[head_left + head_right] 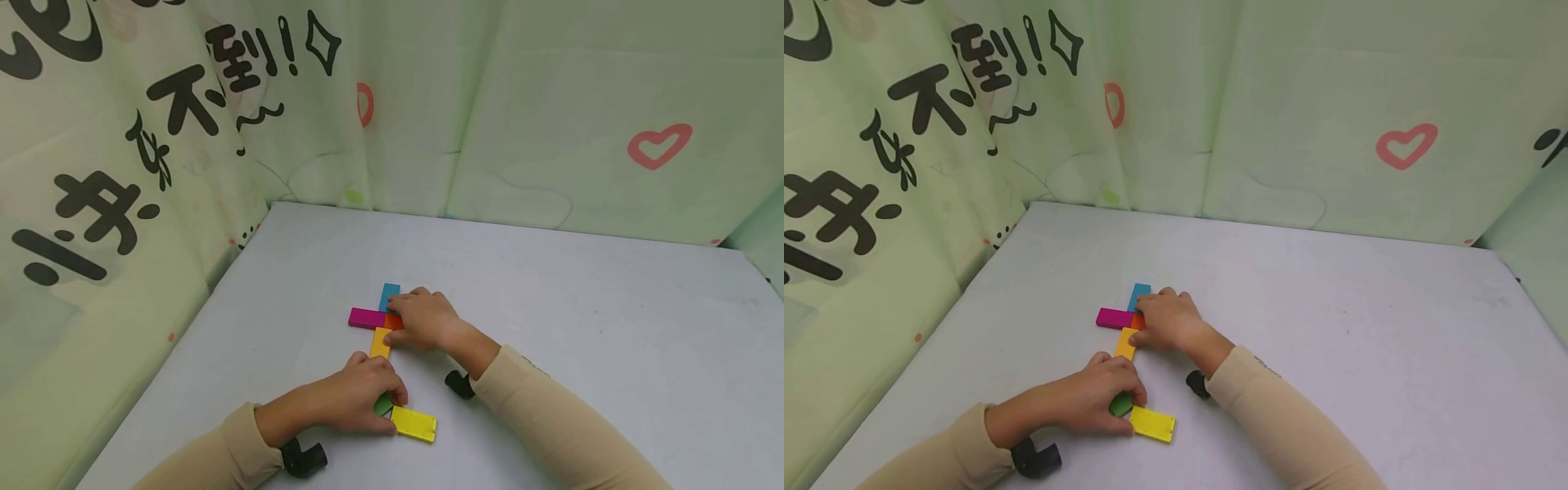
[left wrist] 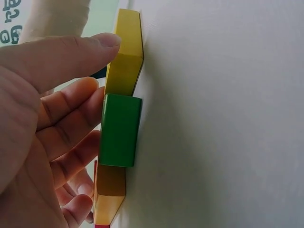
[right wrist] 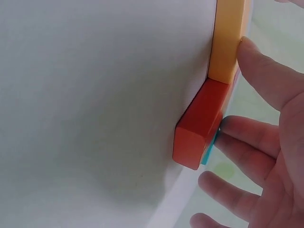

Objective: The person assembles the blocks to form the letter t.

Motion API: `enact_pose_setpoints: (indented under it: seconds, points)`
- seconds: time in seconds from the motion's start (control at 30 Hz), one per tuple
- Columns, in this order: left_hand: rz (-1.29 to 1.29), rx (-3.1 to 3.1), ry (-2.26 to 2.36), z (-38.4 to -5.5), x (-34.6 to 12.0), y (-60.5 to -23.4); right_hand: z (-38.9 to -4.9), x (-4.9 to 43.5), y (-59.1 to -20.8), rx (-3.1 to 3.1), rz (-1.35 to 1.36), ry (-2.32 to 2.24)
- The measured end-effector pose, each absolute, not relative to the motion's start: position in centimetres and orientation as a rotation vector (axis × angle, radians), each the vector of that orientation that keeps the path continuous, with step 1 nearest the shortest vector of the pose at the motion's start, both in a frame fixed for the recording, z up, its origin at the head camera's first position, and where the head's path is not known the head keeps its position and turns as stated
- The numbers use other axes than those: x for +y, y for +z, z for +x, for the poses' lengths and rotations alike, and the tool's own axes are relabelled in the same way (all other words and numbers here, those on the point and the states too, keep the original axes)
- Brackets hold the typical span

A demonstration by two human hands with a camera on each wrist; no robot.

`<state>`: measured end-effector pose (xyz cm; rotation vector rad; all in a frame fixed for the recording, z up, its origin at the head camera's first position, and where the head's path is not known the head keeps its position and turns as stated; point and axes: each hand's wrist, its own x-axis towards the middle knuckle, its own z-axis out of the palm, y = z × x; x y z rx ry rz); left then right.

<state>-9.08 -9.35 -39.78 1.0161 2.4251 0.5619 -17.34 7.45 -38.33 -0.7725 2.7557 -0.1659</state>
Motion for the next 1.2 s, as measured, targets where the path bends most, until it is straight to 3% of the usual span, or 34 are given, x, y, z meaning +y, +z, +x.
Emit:
enact_pose_setpoints:
  seconds: [1.2]
  points:
    - [1.064, 2.426, 0.551, -8.98, -9.26, -40.16, -17.26, 8.33, -38.52, 2.708, -0.816, -0.314]
